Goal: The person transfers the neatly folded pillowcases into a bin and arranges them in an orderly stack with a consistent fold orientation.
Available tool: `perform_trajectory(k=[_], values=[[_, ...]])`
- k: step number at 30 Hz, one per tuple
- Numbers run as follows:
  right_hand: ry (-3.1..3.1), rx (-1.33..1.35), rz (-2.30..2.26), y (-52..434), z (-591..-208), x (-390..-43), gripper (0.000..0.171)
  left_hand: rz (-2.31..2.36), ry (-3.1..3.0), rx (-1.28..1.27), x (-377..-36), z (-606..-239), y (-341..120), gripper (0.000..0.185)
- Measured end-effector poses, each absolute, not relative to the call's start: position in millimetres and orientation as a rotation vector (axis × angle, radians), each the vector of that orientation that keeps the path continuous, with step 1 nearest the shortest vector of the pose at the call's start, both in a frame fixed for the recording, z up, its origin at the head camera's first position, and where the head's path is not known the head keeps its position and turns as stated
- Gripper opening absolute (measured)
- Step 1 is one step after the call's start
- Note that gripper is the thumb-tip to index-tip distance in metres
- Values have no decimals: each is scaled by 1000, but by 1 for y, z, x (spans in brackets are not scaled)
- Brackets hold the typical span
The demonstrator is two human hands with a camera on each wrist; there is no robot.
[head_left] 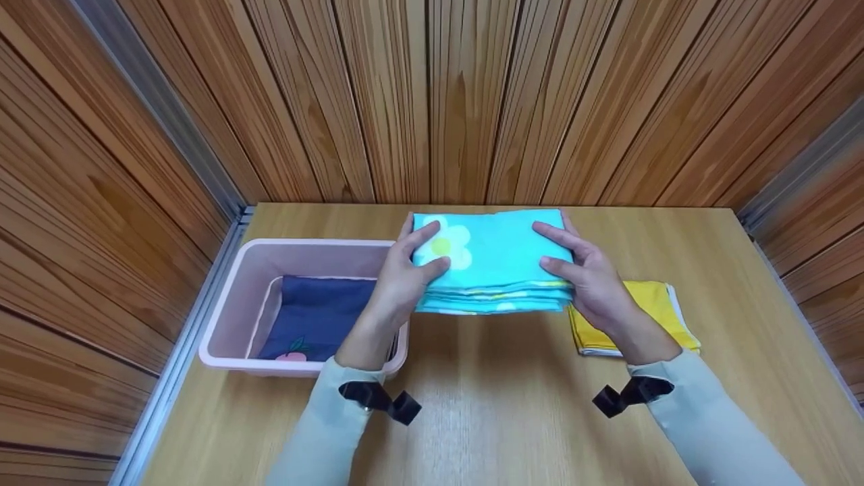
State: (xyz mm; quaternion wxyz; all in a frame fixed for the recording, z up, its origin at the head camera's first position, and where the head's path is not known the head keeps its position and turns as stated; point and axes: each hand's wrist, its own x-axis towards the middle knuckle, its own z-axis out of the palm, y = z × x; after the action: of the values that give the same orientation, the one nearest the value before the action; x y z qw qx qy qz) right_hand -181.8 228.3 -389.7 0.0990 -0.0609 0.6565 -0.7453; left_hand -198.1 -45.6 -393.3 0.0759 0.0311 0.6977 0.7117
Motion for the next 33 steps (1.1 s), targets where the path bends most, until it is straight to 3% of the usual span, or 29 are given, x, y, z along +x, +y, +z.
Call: perform_trajectory(k=[33], values=[[1930, -200, -2198, 187, -401, -183, 55, 2143, 2114, 44, -189, -400, -86, 57]])
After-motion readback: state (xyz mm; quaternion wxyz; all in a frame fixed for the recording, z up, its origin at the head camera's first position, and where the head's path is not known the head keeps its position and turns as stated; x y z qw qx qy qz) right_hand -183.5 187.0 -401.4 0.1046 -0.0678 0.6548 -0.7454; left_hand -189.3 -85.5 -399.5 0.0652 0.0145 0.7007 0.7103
